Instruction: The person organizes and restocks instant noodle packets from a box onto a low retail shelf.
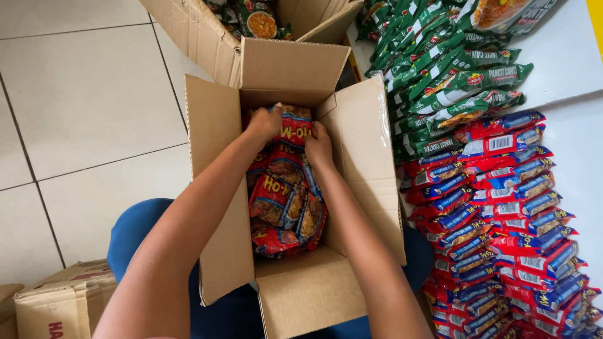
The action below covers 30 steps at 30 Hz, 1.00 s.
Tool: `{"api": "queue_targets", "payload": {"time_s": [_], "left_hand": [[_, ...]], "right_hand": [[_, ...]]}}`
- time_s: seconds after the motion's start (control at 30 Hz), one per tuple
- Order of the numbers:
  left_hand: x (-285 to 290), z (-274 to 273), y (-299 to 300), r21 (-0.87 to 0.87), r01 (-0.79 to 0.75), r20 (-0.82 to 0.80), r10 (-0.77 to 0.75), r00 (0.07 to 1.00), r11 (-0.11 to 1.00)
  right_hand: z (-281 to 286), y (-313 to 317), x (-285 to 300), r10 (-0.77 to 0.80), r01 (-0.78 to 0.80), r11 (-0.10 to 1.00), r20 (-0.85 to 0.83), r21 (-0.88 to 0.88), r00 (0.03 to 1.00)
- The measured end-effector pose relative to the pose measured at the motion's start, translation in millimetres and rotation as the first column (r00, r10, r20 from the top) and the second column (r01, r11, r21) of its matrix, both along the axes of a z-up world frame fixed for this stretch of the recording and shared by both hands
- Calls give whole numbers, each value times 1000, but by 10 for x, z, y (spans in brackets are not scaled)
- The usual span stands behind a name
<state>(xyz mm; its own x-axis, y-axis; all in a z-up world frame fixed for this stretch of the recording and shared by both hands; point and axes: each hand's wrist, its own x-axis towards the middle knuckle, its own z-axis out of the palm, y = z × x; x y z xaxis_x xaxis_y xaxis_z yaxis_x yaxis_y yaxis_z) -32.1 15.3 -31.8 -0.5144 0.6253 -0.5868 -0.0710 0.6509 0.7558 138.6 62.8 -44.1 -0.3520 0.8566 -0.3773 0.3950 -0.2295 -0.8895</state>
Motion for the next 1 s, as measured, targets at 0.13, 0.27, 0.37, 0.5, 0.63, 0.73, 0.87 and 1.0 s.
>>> {"api": "queue_targets", "payload": {"time_s": [0.13, 0.27, 0.37, 0.5, 0.63, 0.73, 0.87, 1.0], "left_hand": [[-17, -85, 24, 6, 11, -30, -11, 999, 1000], [-46, -224, 28, 47, 8, -39, -6, 999, 999], [-43, 202, -105, 92, -8, 15, 7, 1000, 996], [-3, 830, -324, 78, -46, 202, 29, 979, 996], [-27, 526, -298, 186, -61, 177, 28, 984, 981], [-4, 661, -362, 312, -56, 181, -2, 983, 949], [162, 1100, -542, 349, -85, 331, -38, 943, 933], [432, 1342, -670, 438, -66, 367, -111, 924, 896]], "right_hand": [[399, -139, -25, -41, 41, 999, 43, 1, 998], [561, -186, 12, -75, 75, 997, 17, 5, 997], [610, -223, 29, -83, 84, 996, -43, 27, 996], [668, -298, 70, -66, 76, 995, -154, 61, 986], [733, -344, 203, -40, 58, 993, -181, 99, 983], [1070, -486, 323, -37, 54, 992, -147, 114, 988], [1370, -678, 620, -22, 43, 994, -197, 100, 980], [1518, -814, 986, -8, 63, 986, -334, 154, 942]]}}
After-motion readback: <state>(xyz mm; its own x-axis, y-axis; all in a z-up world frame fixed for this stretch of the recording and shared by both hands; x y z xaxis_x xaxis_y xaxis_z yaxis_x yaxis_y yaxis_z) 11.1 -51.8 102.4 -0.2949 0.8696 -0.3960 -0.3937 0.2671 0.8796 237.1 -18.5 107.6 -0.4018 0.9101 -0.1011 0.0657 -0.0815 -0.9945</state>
